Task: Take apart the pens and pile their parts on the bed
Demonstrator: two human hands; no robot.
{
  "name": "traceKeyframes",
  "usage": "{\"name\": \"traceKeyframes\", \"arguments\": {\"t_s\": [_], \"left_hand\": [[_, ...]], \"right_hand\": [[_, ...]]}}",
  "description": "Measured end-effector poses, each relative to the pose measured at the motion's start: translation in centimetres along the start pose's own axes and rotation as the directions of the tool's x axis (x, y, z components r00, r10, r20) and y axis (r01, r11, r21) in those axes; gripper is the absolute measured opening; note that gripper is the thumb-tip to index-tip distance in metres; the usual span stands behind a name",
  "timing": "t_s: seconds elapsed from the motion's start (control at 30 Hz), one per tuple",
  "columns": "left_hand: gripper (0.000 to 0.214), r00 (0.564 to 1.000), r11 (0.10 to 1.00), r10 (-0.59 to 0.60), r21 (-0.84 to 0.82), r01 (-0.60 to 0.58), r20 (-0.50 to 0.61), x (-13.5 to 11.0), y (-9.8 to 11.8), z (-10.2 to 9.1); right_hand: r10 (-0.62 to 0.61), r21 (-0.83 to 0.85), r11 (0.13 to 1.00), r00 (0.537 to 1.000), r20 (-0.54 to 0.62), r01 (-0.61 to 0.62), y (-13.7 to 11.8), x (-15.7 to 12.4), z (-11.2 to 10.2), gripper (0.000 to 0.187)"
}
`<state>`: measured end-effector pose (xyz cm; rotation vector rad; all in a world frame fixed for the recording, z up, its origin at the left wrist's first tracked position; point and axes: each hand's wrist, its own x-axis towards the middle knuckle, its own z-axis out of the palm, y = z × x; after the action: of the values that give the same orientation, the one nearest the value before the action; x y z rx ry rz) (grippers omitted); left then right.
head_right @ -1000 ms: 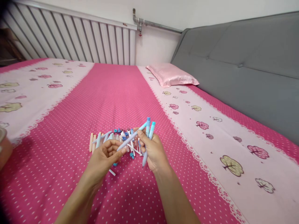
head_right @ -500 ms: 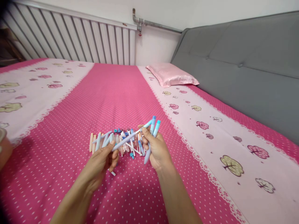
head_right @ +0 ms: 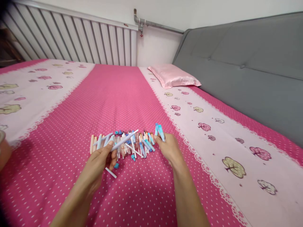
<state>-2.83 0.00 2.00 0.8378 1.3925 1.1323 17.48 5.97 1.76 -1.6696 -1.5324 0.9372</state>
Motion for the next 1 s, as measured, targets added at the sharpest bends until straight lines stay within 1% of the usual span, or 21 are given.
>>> {"name": "traceKeyframes", "arguments": {"t_s": [0.07,0.13,0.23,0.3,0.33,0.37,0.4,0.43,0.47,0.5,0.53,0.57,0.63,0.7,0.77,0.83,0.9,0.93,1.0], "left_hand": [[0.046,1.000,1.000,0.004,0.006,-0.004,-0.006,0.0,-0.1,0.0],[0.047,1.000,1.000,0.008,0.017,-0.008,-0.015,0.0,-0.1,0.0],[0.047,1.000,0.999,0.002,0.039,-0.001,-0.017,0.1,-0.1,0.1],[0.047,1.000,0.999,-0.004,0.053,0.004,-0.008,0.2,-0.1,0.1],[0.047,1.000,0.998,-0.005,0.060,0.005,-0.002,0.2,-0.1,0.1],[0.047,1.000,0.998,-0.006,0.067,0.006,0.004,0.2,-0.1,0.1],[0.048,1.000,0.997,-0.009,0.077,0.008,0.014,0.2,-0.1,0.2],[0.048,0.999,0.996,-0.015,0.088,0.012,0.029,0.2,-0.1,0.2],[0.048,0.999,0.995,-0.021,0.098,0.016,0.047,0.2,-0.1,0.2],[0.048,0.997,0.994,-0.027,0.108,0.020,0.070,0.1,-0.1,0.3],[0.048,0.995,0.993,-0.033,0.116,0.023,0.092,0.1,0.0,0.3],[0.048,0.993,0.992,-0.036,0.122,0.022,0.112,0.0,0.0,0.4],[0.047,0.990,0.991,-0.032,0.131,0.014,0.136,-0.1,0.1,0.4],[0.047,0.990,0.990,-0.029,0.139,0.009,0.137,-0.1,0.2,0.2],[0.047,0.993,0.990,-0.022,0.143,0.006,0.112,0.1,0.1,-0.3],[0.048,0.998,0.987,-0.005,0.158,-0.004,0.063,0.6,-0.1,-1.1],[0.048,0.999,0.982,0.036,0.188,-0.033,-0.012,1.0,-0.4,-2.0],[0.047,0.996,0.976,0.068,0.212,-0.054,-0.059,1.3,-0.5,-2.4],[0.042,0.983,0.958,0.127,0.273,-0.086,-0.135,1.5,-0.8,-3.0]], "right_hand": [[-0.014,-0.272,0.962,0.999,-0.041,0.002,1.0,0.5,0.2,0.025],[0.001,-0.417,0.908,0.998,-0.058,-0.025,1.9,1.0,0.4,0.024],[0.020,-0.466,0.884,0.999,-0.045,-0.039,2.7,1.4,0.7,0.026],[0.012,-0.446,0.894,0.997,-0.076,-0.045,2.7,1.4,0.7,0.026],[0.003,-0.398,0.916,0.995,-0.098,-0.042,2.4,1.3,0.6,0.025],[0.003,-0.311,0.950,0.994,-0.107,-0.036,1.9,1.1,0.6,0.025],[0.016,-0.184,0.982,0.996,-0.088,-0.032,1.4,0.8,0.6,0.025],[0.031,-0.023,0.999,0.999,-0.034,-0.032,0.7,0.4,0.7,0.026],[0.049,0.144,0.988,0.997,0.061,-0.057,0.0,0.1,0.8,0.029],[0.051,0.281,0.955,0.986,0.157,-0.094,-0.7,-0.3,1.0,0.032],[0.038,0.374,0.919,0.971,0.235,-0.127,-1.3,-0.7,1.2,0.033],[0.029,0.429,0.890,0.958,0.285,-0.155,-1.7,-1.0,1.4,0.033],[0.020,0.473,0.863,0.948,0.317,-0.176,-2.1,-1.3,1.6,0.032],[0.032,0.488,0.854,0.955,0.295,-0.180,-1.8,-1.1,1.4,0.031],[0.054,0.519,0.839,0.974,0.222,-0.165,-1.1,-0.6,0.8,0.030],[0.100,0.566,0.815,0.992,0.076,-0.125,-0.3,0.0,0.1,0.030],[0.153,0.605,0.793,0.985,-0.085,-0.071,0.2,0.4,-0.3,0.031],[0.170,0.613,0.789,0.975,-0.140,-0.049,0.4,0.5,-0.3,0.031],[0.177,0.593,0.804,0.967,-0.184,-0.034,0.5,0.7,0.0,0.032]]}}
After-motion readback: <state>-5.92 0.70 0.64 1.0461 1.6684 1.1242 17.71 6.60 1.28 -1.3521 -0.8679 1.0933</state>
